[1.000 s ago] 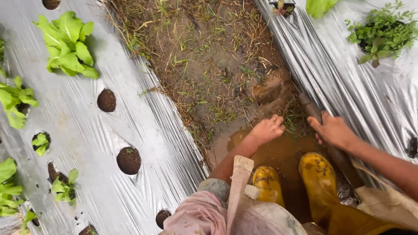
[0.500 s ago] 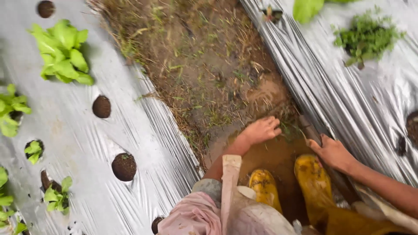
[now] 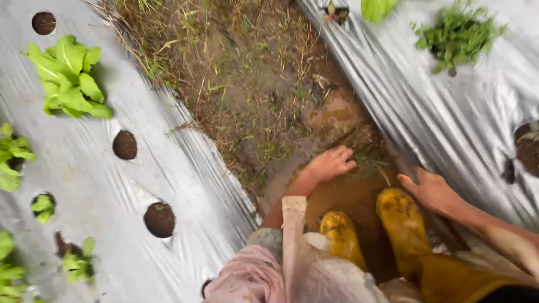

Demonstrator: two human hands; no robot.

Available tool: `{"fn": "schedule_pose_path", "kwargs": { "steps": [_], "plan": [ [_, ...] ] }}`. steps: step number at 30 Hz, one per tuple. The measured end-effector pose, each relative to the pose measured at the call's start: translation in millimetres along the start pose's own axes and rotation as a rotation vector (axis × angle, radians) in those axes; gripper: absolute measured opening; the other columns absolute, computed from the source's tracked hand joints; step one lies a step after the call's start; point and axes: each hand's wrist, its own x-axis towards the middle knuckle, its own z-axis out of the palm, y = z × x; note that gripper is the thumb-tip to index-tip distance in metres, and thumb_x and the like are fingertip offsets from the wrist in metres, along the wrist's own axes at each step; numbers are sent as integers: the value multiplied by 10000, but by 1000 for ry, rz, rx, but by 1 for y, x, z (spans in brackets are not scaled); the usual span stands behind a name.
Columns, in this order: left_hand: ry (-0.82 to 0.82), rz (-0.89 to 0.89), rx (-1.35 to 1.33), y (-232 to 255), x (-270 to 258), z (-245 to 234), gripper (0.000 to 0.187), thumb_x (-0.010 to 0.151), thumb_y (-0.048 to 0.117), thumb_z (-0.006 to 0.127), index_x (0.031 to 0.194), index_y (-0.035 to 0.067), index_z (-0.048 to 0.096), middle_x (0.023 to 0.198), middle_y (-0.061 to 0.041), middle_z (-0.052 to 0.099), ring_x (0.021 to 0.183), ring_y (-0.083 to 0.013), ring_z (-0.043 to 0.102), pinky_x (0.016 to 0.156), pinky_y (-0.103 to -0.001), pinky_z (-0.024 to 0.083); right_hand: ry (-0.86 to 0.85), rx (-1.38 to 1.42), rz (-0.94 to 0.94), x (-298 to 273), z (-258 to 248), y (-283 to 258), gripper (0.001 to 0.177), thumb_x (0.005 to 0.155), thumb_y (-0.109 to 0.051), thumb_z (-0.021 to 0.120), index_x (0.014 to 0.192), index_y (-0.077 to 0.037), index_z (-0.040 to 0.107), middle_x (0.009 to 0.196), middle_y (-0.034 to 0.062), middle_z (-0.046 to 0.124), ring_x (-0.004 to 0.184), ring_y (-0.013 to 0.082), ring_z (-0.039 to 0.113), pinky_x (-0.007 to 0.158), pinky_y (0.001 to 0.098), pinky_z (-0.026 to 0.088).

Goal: The person uses a hoe to scrape and loosen weeds growing in a muddy ditch between rows of plastic-covered crops. They pull the uprooted weeds out by hand and discard them while standing in the mud.

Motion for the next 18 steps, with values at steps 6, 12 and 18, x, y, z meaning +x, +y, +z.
{"fn": "schedule_pose_path", "kwargs": {
  "steps": [6,12,18],
  "plan": [
    [222,198,-19,4,18,34,551,803,-30,734,1313,87,564,1461,-277,529,1318,-406,581,1039,-419,570,72,-68,-29,13,-1,26,432,1007,-439,549,883,-29,494,516,129,710,529,288,700,672,379,517],
    [152,274,39,5,17,1,499,857,-22,680,1326,118,586,1493,-169,530,1386,-295,496,1147,-432,443,45,-102,-29,9,6,45,483,1015,-527,454,923,-55,503,574,101,733,617,259,700,723,375,511],
    [493,202,50,21,18,-50,652,873,-73,673,1458,139,475,1709,-167,109,1606,-351,215,1341,-567,198,71,-136,-78,4,4,45,427,993,-460,528,1162,-70,557,524,120,718,532,235,705,643,340,534]
  ]
}}
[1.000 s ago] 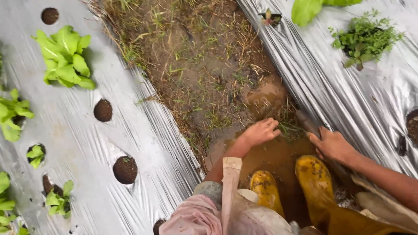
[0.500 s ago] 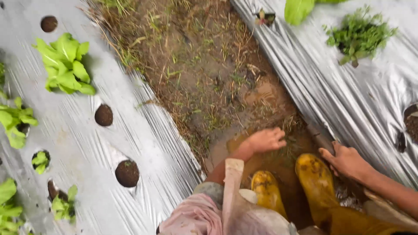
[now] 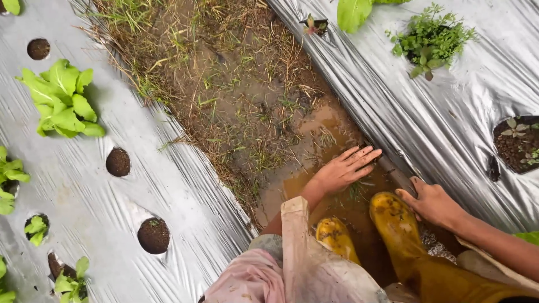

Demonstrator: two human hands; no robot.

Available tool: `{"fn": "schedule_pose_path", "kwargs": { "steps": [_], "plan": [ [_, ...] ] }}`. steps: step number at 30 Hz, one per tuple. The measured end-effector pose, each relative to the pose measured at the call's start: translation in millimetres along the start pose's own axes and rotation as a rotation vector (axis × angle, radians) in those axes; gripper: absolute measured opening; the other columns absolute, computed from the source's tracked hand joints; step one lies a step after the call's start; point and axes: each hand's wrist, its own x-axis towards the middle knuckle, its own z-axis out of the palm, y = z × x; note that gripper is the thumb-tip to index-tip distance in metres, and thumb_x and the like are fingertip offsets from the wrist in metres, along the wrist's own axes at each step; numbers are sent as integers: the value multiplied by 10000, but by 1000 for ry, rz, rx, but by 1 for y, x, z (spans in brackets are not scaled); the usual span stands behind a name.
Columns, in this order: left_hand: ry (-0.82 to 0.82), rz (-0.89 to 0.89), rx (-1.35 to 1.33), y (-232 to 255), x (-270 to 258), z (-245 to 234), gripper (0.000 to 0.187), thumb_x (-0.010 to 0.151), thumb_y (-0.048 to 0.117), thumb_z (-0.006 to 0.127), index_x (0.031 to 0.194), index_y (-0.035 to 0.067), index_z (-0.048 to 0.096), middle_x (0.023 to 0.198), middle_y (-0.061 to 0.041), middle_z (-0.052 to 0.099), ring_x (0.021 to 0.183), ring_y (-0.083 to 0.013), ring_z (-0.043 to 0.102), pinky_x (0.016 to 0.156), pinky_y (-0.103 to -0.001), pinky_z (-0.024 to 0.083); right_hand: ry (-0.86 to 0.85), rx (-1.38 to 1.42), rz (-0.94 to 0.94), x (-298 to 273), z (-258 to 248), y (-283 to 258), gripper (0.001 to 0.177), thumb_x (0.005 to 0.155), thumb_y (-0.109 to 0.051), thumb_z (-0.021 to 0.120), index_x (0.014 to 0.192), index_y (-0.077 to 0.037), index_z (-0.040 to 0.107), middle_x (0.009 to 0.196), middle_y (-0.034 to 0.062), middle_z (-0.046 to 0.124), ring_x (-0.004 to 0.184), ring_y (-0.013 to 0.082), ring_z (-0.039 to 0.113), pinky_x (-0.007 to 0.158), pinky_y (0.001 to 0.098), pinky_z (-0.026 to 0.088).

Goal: The person uses a hoe to scrape and loosen weeds growing in a muddy ditch between rows of plastic-covered crops. They pull the uprooted weeds out by hand and discard them while standing in the mud.

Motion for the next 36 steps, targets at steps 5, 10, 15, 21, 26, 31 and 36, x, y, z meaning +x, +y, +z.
{"fn": "schedule_pose_path", "kwargs": {
  "steps": [5,10,15,21,26,31,36],
  "plan": [
    [-36,-92,-11,0,0,1,752,863,-123,588,1567,25,371,1725,-161,39,1628,-319,125,1352,-458,217,-5,31,36,-8,-17,-20,607,1008,-423,504,1477,-52,394,598,147,717,533,235,680,572,364,571],
    [-152,-157,76,-3,-2,6,905,926,79,636,1667,150,121,1734,-191,-32,1647,-320,92,1363,-429,207,28,2,65,-8,-27,-40,733,1005,-452,493,1582,-60,267,639,164,718,578,232,686,608,376,583],
    [-326,-230,205,-7,4,17,1126,1016,836,632,1675,210,-33,1733,-201,-75,1634,-360,10,1351,-435,125,79,-6,18,1,-42,-49,448,1062,-406,454,1366,-78,424,673,129,729,433,181,544,329,302,490],
    [-188,-396,-27,-7,1,79,1012,811,492,811,1617,209,268,1649,-137,355,1565,-365,272,1215,-516,367,169,105,-80,12,-66,-58,295,1076,-373,497,1094,-79,482,605,88,693,407,193,547,339,301,467],
    [-145,-246,-4,-11,-9,104,459,998,207,544,1442,91,544,1436,-168,587,1380,-314,521,1211,-479,376,171,119,-70,16,-67,-66,357,1056,-424,508,1092,-74,451,601,119,713,419,205,536,384,336,438],
    [-180,-100,26,-23,-33,78,503,909,20,648,1402,98,582,1445,-142,591,1353,-293,550,1193,-451,399,106,93,-74,32,-42,-53,374,1056,-447,473,1019,-74,470,651,91,740,531,222,668,560,359,530],
    [-251,-137,44,-34,-58,54,521,934,16,588,1443,119,547,1494,-134,552,1397,-293,513,1228,-452,363,38,160,-60,30,-31,-60,465,1043,-492,450,979,-42,549,617,116,738,535,242,664,637,384,518]
  ]
}}
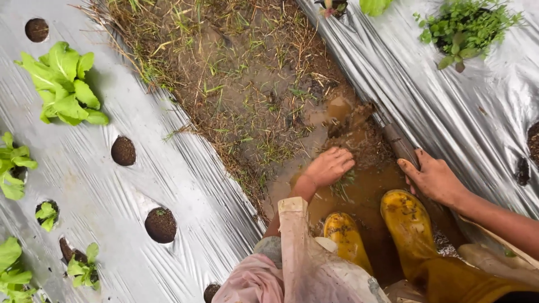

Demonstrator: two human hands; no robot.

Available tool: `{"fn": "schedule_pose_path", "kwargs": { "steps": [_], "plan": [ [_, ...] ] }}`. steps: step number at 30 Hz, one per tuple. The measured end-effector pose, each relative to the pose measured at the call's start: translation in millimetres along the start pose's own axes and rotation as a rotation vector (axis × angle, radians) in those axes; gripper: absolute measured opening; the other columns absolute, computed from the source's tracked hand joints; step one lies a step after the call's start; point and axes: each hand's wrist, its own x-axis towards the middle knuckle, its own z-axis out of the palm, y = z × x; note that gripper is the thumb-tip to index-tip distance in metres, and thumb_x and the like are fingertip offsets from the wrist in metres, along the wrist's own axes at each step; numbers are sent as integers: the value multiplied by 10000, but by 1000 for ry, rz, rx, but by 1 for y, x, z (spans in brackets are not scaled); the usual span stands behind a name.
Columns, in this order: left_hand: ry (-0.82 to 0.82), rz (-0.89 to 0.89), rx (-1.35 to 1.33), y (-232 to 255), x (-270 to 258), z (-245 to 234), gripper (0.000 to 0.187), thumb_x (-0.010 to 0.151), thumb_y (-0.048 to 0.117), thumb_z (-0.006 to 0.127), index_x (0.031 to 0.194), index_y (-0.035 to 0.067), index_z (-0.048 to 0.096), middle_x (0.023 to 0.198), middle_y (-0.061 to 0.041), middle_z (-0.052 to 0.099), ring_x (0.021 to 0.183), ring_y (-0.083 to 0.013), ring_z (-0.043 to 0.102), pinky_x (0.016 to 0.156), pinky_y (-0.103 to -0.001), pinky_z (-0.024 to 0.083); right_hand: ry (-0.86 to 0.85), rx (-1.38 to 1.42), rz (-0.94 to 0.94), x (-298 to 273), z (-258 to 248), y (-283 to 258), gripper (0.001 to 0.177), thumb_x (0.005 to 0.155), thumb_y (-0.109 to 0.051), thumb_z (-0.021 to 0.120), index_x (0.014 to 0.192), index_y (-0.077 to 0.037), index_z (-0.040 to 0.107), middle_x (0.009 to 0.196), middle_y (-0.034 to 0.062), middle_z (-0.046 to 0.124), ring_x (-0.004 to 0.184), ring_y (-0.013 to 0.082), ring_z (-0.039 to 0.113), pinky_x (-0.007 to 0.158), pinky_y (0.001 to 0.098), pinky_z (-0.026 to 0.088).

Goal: The person uses a hoe to scrape and loosen weeds growing in a muddy ditch between rows of plastic-covered crops. They pull the uprooted weeds out by hand and discard them while standing in the mud.

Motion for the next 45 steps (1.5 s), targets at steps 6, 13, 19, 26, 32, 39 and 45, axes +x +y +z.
{"fn": "schedule_pose_path", "kwargs": {
  "steps": [6,13,19,26,32,39,45],
  "plan": [
    [78,-278,-36,11,22,-39,543,1054,535,342,1244,138,660,1335,-110,624,1280,-254,558,1099,-439,444,179,-150,-89,-5,-13,1,414,1012,-498,506,1144,-107,488,648,129,704,566,297,699,594,434,551],
    [274,-590,-237,49,110,7,557,956,449,652,1214,-32,544,1067,-214,647,877,-383,681,624,-444,585,364,-104,-127,-13,-36,23,390,995,-431,605,1106,-83,471,671,172,626,573,345,597,578,439,438],
    [127,-653,-301,55,130,9,288,923,90,604,1146,-78,534,921,-215,667,676,-375,718,519,-440,600,286,-20,-49,-32,-48,24,364,990,-406,616,1126,-96,480,671,160,619,548,305,551,558,414,414],
    [73,-645,-287,60,123,-9,370,900,-156,516,1269,-134,541,965,-270,689,652,-332,731,497,-379,631,269,-117,-31,-32,-45,21,437,984,-450,589,1217,-96,487,705,199,682,531,327,608,537,430,430],
    [-74,-676,-67,64,138,11,271,962,-26,578,1209,-138,581,778,-116,688,505,-227,698,327,-304,546,201,-86,-14,-28,-42,14,502,1013,-431,532,1342,-65,434,631,142,615,496,267,551,458,412,460],
    [-374,-652,-141,52,142,-16,174,1056,181,600,1121,27,647,786,14,674,594,-86,619,463,-249,545,165,-85,9,-26,-41,7,613,1015,-446,491,1455,-39,362,644,139,617,493,248,536,433,398,461],
    [-7,-678,-387,39,115,-9,201,959,172,560,1104,50,625,800,-94,727,666,-307,711,535,-440,522,150,-46,-82,1,-28,-1,360,1046,-432,499,1052,-79,432,594,107,691,533,267,638,597,405,476]
  ]
}}
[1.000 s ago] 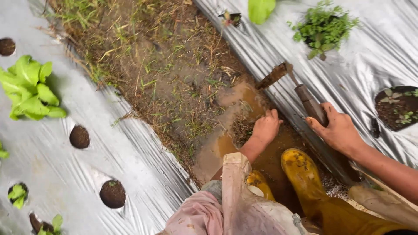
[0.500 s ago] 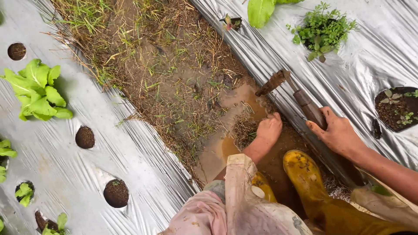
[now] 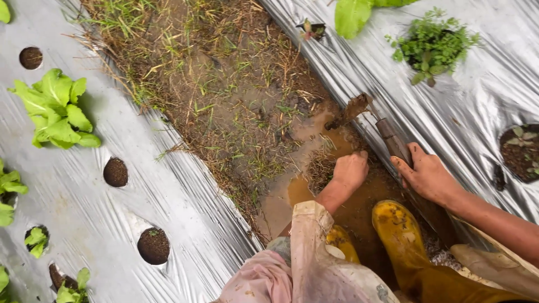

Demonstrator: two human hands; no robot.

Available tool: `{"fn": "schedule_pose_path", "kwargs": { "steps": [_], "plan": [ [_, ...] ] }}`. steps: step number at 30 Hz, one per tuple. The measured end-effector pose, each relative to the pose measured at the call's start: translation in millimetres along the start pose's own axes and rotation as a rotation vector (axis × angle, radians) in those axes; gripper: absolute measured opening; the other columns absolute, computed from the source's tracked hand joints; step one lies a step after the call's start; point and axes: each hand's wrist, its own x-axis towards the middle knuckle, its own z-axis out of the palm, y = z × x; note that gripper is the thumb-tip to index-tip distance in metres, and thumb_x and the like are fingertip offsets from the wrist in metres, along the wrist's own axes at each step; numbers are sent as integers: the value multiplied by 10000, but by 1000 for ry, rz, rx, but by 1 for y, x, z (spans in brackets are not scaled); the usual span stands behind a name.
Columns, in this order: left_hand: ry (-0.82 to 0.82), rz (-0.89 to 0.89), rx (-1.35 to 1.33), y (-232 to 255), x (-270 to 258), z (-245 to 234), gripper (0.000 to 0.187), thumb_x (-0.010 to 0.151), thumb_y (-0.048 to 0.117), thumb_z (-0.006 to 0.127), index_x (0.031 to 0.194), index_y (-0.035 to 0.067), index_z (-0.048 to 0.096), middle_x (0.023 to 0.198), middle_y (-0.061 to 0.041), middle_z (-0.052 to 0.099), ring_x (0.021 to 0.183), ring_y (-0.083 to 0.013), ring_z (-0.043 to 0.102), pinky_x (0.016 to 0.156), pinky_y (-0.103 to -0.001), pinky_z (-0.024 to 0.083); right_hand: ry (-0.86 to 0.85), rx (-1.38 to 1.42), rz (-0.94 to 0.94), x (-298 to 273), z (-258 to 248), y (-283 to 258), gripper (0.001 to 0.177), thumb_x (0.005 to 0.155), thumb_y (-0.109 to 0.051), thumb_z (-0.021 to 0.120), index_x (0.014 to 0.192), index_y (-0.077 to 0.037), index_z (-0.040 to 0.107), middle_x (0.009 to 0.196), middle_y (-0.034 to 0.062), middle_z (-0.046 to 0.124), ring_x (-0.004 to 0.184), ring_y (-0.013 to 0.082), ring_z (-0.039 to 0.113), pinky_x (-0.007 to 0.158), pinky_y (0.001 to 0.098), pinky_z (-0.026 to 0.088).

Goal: The person uses a hoe to scrape and loosen weeds growing in a muddy ditch between rows of plastic-covered crops. They pull the uprooted weeds out by hand and discard them while standing in the mud.

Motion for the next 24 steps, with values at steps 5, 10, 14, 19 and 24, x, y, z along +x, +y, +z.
{"fn": "schedule_pose_path", "kwargs": {
  "steps": [5,10,14,19,24],
  "plan": [
    [131,-16,1,-27,-26,-20,170,1039,172,489,1098,30,561,710,-103,699,589,-360,692,480,-462,499,-102,18,-39,35,20,-38,442,1040,-500,433,979,-62,445,644,118,697,564,267,661,637,409,513],
    [116,-260,-56,-80,-30,-33,435,1042,423,546,1110,-6,576,710,-151,693,621,-386,697,512,-493,532,-159,14,-22,52,30,-74,434,1070,-470,423,1039,-37,421,686,147,693,590,279,637,649,425,466],
    [10,-266,-67,-74,-44,-63,469,1052,413,507,1244,-14,546,633,-53,658,522,-254,670,443,-391,535,-215,78,166,44,38,-67,707,1048,-418,462,1535,31,212,797,217,703,649,313,662,635,451,501],
    [101,-194,55,-84,-40,-31,419,1046,424,531,1175,26,549,631,-35,677,519,-256,674,433,-395,513,-170,45,110,46,29,-86,486,1067,-471,442,1167,3,415,737,181,731,649,298,682,684,442,514],
    [72,-166,47,-81,-51,-37,429,1052,352,546,1280,-12,532,678,-77,699,556,-287,691,470,-420,539,-170,36,165,38,41,-76,598,1051,-416,470,1400,63,390,713,183,753,672,323,714,697,444,518]
  ]
}}
